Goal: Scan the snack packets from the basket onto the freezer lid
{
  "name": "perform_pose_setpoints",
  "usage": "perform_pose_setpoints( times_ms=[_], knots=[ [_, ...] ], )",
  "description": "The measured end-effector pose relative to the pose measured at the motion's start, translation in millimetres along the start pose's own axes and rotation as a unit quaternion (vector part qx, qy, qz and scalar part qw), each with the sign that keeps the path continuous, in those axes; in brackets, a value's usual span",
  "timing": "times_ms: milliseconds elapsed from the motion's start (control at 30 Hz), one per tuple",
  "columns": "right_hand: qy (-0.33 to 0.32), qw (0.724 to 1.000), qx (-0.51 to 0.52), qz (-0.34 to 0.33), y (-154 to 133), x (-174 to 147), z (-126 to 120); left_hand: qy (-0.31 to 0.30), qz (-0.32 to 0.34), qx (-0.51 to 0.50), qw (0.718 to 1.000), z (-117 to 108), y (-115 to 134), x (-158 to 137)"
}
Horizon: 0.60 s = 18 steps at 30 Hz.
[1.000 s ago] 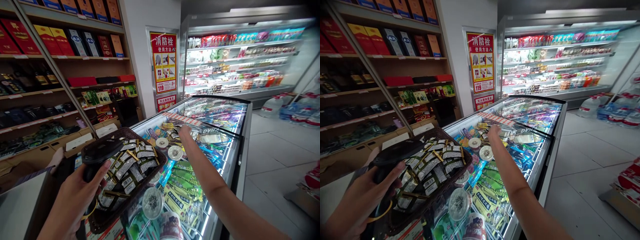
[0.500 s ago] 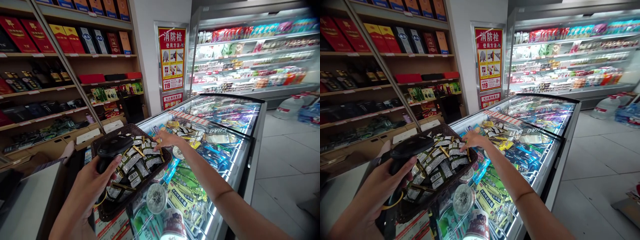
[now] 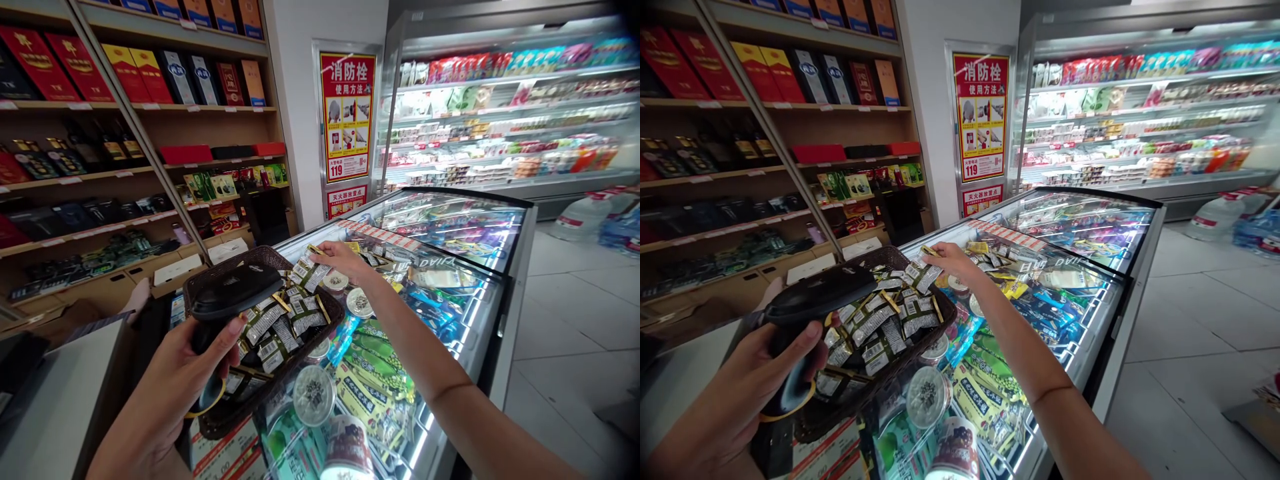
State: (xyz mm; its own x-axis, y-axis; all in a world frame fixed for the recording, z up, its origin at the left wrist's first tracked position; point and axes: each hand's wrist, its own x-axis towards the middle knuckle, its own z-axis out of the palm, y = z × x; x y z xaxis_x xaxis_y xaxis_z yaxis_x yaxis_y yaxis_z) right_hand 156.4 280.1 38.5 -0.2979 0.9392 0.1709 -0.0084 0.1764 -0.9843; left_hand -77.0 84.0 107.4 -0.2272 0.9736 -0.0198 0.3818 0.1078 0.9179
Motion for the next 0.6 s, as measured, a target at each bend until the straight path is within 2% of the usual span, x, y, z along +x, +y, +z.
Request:
perform_pose_setpoints(
  times_ms=[167, 367, 600],
  knots=[
    [0.037, 0.999, 0.035, -0.009, -8.8, -3.5, -0.9, -0.012, 0.003, 0.016, 1.0, 6.7, 6.3, -4.1],
    [0.031, 0.999, 0.035, -0.019, -13.2, -6.3, -0.9, 0.012, 0.002, 0.028, 1.0, 9.9, 7.8, -2.3],
    [0.005, 0.999, 0.038, -0.007, -14.0, -6.9, -2.1, -0.02, 0.002, 0.044, 0.999, 6.8, 3.9, 0.3]
  ],
)
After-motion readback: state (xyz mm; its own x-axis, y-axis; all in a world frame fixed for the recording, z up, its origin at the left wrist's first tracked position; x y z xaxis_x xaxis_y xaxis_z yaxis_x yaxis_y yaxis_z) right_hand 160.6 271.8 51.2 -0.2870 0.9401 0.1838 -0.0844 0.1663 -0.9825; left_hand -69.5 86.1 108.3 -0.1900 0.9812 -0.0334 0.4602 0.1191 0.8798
